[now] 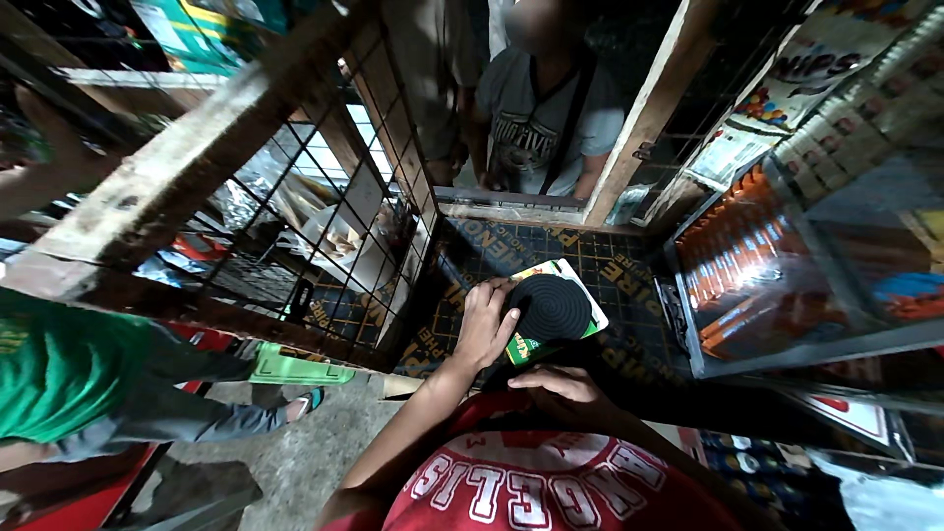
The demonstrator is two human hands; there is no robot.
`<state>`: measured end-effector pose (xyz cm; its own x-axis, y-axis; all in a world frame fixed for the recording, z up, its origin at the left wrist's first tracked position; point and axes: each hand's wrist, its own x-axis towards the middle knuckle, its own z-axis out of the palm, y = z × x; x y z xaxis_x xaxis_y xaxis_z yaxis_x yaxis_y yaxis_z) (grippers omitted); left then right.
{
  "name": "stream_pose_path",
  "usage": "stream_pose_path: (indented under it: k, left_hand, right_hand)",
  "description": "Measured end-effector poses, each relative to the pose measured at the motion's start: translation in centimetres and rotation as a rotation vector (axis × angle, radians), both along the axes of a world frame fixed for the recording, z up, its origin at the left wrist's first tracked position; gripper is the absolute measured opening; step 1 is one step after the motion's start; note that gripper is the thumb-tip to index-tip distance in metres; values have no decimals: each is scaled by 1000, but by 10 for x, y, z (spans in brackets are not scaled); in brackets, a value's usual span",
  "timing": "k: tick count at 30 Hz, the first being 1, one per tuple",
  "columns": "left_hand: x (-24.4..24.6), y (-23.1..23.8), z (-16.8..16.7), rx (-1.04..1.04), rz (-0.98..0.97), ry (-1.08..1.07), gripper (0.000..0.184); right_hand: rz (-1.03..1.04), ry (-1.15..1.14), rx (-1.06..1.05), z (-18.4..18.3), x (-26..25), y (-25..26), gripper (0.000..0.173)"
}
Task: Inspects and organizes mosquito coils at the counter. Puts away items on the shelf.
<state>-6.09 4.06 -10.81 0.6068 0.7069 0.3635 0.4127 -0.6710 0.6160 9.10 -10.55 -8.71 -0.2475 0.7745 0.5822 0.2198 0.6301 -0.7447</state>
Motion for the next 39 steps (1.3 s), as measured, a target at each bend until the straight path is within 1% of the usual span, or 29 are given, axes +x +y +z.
stream_pose_path:
  k: [20,39]
  left_hand:
    - [0,1,-3,37,-2,-17,69]
    - [0,1,-2,8,-1,2,69]
  right_hand:
    - [-3,-6,-8,0,-1,0,21]
    - [-2,-19,25,-3,-1,1,21]
